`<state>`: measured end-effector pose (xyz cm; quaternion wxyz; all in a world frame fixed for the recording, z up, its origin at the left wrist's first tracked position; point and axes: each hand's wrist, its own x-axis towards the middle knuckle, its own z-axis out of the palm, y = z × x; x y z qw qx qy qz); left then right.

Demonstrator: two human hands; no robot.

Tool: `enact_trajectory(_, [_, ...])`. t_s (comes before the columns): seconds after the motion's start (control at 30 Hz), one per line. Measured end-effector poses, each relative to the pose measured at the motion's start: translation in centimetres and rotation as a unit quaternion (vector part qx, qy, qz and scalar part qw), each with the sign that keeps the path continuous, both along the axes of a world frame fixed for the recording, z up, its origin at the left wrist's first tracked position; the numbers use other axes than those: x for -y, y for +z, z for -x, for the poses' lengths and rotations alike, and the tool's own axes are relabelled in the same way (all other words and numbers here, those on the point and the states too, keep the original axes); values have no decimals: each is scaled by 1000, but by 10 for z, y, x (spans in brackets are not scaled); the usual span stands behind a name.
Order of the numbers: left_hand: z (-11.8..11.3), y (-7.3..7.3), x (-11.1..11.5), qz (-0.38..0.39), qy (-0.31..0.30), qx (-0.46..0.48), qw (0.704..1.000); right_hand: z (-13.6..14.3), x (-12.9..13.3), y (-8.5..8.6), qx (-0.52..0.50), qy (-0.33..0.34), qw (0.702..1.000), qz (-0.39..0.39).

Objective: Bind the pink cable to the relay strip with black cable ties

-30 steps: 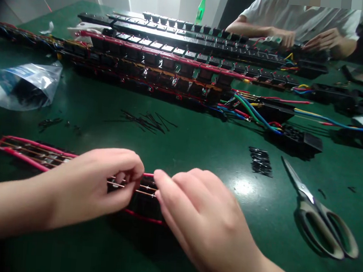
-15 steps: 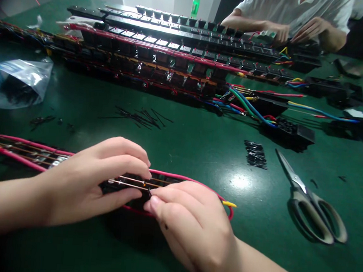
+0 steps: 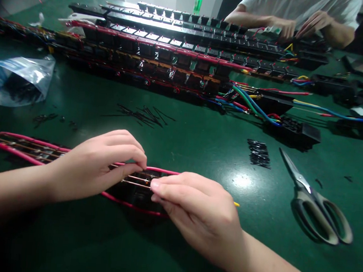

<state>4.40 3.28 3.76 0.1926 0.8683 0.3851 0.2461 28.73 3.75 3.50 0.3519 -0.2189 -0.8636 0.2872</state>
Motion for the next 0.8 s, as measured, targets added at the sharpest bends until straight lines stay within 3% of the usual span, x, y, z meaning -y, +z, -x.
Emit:
enact_trajectory(0.23, [1, 1, 1, 58, -3, -46, 997, -6, -8, 4, 10, -70, 997, -39])
enact_trajectory(0.37, [0, -6, 1, 85, -30, -105, 990, -13, -12, 1, 80, -7, 986, -149])
enact_trajectory(0.5, [1, -10, 1, 48, -38, -132, 989, -16, -8, -6, 126, 46, 958, -252])
enact_trajectory(0.63, [8, 0, 1, 15, -45, -172, 984, -14, 1, -10, 127, 82, 946, -288])
enact_trajectory(0.8, [23, 18, 0, 84, -41, -257, 962, -10, 8, -14, 124, 84, 932, -331])
